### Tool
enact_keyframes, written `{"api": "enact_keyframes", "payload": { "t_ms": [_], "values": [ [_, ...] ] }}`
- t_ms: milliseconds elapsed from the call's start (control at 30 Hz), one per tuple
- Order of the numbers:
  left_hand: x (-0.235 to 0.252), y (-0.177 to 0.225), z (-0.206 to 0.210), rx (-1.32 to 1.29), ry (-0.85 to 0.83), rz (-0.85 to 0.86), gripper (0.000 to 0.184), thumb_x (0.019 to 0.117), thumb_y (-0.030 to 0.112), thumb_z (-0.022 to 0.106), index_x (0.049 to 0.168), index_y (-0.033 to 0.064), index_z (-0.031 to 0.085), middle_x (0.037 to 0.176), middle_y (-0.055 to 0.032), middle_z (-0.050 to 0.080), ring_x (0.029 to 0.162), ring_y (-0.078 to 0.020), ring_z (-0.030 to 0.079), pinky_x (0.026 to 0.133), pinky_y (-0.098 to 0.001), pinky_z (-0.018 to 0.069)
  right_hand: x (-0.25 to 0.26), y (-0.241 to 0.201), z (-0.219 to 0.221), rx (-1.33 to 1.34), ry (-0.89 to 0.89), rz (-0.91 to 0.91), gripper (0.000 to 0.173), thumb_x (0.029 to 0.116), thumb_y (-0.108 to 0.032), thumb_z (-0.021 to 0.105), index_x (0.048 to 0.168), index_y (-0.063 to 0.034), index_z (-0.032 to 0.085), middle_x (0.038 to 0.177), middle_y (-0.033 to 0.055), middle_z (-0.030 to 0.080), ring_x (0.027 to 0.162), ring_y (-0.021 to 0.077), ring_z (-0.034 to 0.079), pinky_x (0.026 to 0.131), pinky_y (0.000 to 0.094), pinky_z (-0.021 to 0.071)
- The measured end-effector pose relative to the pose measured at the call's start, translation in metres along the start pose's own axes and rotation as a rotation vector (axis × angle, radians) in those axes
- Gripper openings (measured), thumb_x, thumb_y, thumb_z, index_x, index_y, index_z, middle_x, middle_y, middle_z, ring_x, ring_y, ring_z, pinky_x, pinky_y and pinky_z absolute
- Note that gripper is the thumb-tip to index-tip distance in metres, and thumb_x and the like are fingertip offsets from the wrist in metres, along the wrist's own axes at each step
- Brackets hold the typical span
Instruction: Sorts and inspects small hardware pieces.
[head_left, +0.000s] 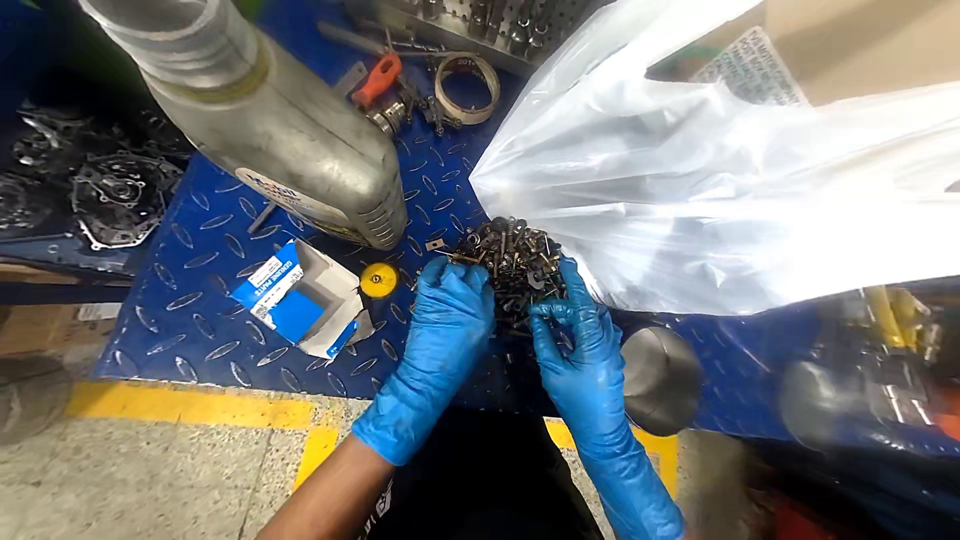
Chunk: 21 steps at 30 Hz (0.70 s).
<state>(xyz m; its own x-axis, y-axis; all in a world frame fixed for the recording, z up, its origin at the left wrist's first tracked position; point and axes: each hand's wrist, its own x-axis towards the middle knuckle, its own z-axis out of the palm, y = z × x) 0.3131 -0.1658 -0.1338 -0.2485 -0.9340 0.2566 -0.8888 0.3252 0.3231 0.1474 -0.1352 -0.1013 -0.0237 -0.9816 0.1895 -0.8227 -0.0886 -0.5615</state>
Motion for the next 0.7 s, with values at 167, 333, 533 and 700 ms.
{"api": "enact_keyframes", "payload": {
  "t_ms": [167,333,533,700],
  "values": [
    [-0.018,0.006,-0.038,-0.784,0.285,0.030,0.009,0.0871,0.022,0.077,0.096,0.0237,0.076,0.113,0.0091,0.068,0.120,-0.0118,0.057,0.107,-0.0337,0.0436,-0.011,-0.024,-0.028,0.643,-0.005,0.038,0.080,0.0877,-0.005,0.074,0.158,-0.0115,0.037,0.108,-0.0002,0.073,0.097,0.0116,0.070,0.088,0.0277,0.0603],
    [-0.024,0.028,-0.059,-0.990,0.374,0.098,0.009,0.0917,0.018,0.076,0.100,0.0222,0.077,0.113,0.0098,0.068,0.117,-0.0112,0.059,0.110,-0.0370,0.0444,-0.019,-0.040,-0.048,0.777,0.102,-0.095,0.077,0.0904,-0.007,0.075,0.157,-0.0256,0.041,0.101,0.0011,0.072,0.088,0.0119,0.070,0.083,0.0264,0.0605],
    [-0.031,0.036,-0.073,-0.890,0.419,0.196,0.009,0.0961,0.019,0.072,0.105,0.0219,0.074,0.111,0.0096,0.068,0.110,-0.0076,0.062,0.106,-0.0348,0.0463,-0.035,-0.044,-0.059,0.583,0.245,-0.208,0.065,0.0934,-0.014,0.073,0.151,-0.0277,0.045,0.097,-0.0051,0.074,0.084,0.0071,0.069,0.078,0.0209,0.0587],
    [-0.035,0.042,-0.076,-0.870,0.458,0.224,0.009,0.0959,0.019,0.073,0.104,0.0219,0.073,0.112,0.0107,0.068,0.109,-0.0064,0.062,0.105,-0.0343,0.0467,-0.043,-0.047,-0.065,0.535,0.272,-0.215,0.063,0.0945,-0.016,0.072,0.150,-0.0292,0.045,0.099,-0.0075,0.073,0.086,0.0053,0.068,0.078,0.0185,0.0572]
  ]
}}
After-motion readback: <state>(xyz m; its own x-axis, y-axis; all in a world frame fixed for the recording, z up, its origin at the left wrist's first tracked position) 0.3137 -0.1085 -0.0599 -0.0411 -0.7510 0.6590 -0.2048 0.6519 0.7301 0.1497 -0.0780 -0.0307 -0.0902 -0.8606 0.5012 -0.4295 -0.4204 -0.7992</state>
